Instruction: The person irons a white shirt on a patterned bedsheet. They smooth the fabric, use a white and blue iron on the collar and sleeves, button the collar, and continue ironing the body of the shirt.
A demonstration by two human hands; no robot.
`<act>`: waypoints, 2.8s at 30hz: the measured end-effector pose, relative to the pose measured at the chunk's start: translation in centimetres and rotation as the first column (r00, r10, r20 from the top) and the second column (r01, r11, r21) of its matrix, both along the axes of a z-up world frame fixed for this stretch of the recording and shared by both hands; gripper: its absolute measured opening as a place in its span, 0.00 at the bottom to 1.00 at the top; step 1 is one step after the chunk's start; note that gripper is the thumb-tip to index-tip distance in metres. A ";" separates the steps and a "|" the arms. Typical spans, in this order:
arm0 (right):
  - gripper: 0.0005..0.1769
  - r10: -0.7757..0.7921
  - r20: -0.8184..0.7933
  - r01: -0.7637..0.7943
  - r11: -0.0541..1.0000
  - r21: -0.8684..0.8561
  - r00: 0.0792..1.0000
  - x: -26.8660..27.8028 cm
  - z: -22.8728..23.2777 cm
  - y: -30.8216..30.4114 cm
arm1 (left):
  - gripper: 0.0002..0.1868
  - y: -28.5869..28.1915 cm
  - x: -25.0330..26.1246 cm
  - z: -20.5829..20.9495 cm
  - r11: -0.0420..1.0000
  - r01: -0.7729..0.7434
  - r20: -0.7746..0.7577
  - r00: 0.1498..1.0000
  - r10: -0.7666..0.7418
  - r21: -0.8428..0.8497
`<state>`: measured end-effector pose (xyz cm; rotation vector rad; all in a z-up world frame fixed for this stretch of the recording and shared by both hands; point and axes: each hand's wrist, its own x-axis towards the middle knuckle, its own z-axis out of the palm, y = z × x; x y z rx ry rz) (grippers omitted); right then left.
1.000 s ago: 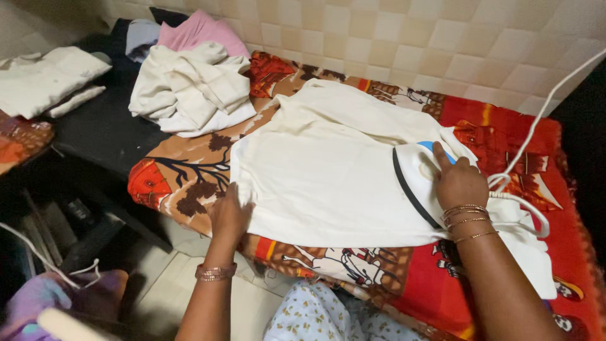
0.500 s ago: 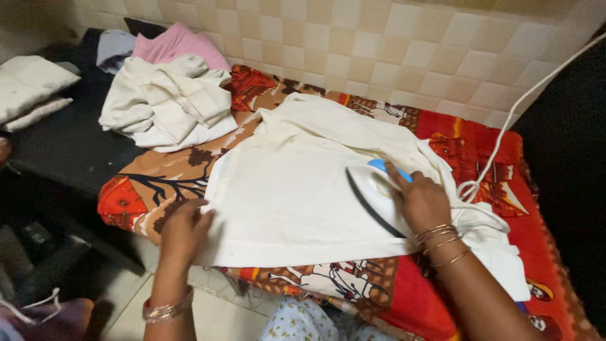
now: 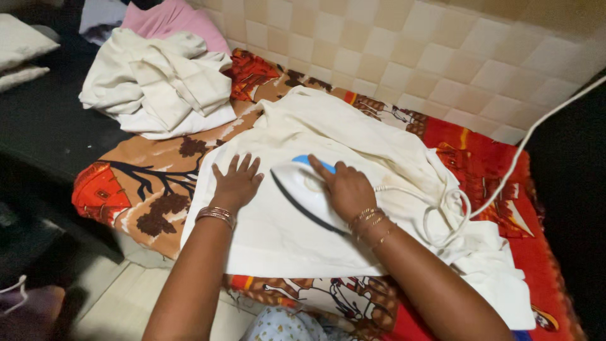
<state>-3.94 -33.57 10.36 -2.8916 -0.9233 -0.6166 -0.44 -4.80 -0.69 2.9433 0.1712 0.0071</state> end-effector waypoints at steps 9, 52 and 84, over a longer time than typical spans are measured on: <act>0.40 -0.068 0.066 0.067 0.998 0.008 0.996 5.6 -1.0 1.0 | 0.33 -0.5 -0.5 1.0 0.998 -0.052 0.010 0.999 0.052 -0.017; 0.42 -0.512 -0.118 0.526 0.833 0.173 0.851 0.0 1.3 -22.9 | 0.36 -0.2 1.1 -0.6 0.992 -0.035 0.021 0.999 0.033 0.123; 0.55 -0.180 -0.046 -0.007 -0.284 0.959 0.983 23.5 -16.3 -41.6 | 0.37 0.3 1.5 -1.1 0.995 -0.022 0.038 0.999 0.019 0.096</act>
